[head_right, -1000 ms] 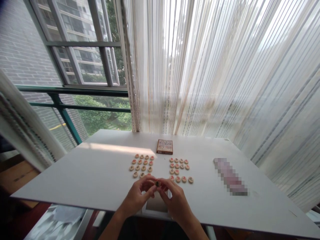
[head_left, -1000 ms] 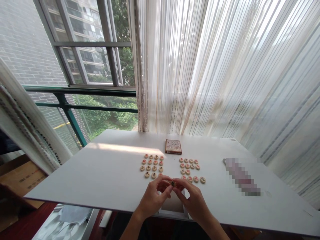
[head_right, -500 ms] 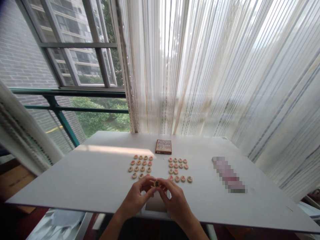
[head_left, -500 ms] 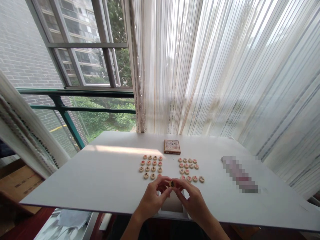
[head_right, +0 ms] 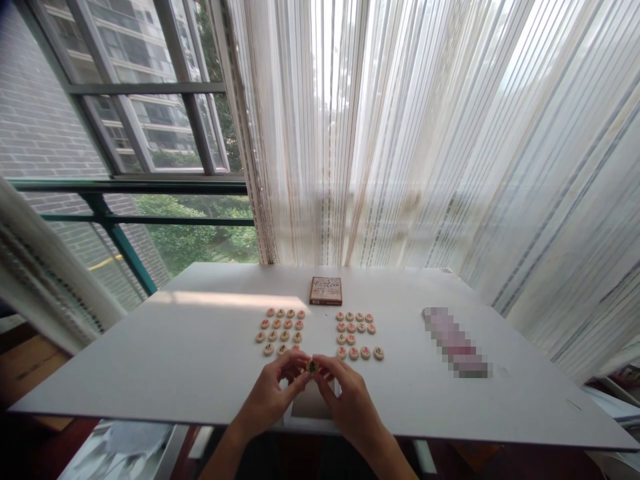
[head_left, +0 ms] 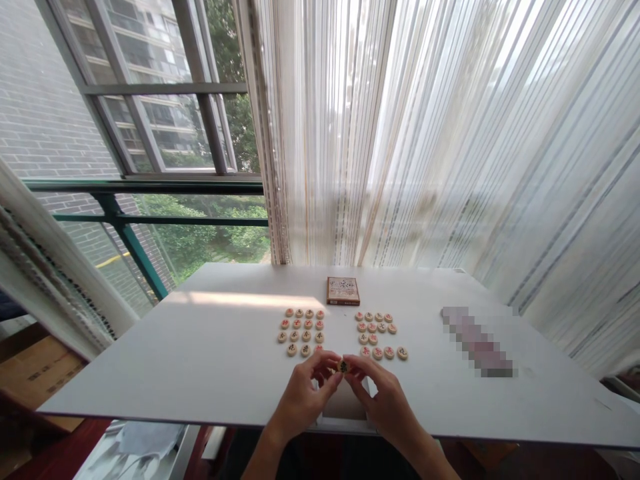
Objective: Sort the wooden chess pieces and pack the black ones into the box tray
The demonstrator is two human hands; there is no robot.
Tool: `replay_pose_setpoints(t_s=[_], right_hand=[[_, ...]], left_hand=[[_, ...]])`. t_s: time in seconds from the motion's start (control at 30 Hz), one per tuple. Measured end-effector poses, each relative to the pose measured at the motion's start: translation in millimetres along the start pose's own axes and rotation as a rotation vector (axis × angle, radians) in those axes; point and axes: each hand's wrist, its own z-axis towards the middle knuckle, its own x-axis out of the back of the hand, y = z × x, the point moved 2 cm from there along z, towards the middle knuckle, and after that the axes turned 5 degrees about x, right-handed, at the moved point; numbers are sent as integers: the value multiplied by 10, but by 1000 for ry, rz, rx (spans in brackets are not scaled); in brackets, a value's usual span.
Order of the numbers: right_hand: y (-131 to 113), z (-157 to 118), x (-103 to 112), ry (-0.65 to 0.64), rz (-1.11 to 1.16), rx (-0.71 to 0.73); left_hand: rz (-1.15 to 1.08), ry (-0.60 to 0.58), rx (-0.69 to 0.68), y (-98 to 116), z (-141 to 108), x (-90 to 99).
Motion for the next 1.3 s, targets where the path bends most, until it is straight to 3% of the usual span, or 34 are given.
replay_pose_setpoints(t_s=[0.27,0.63,1.3], right_hand=[[-51,25,8,-44,18,35],[-41,10,-36,2,-30,6],[-36,30,-9,31,-16,8]], left_hand=[[2,17,-5,-4,7,-7],[49,38,-10,110,-13,-10],[73,7,-14,116,-30,-7]])
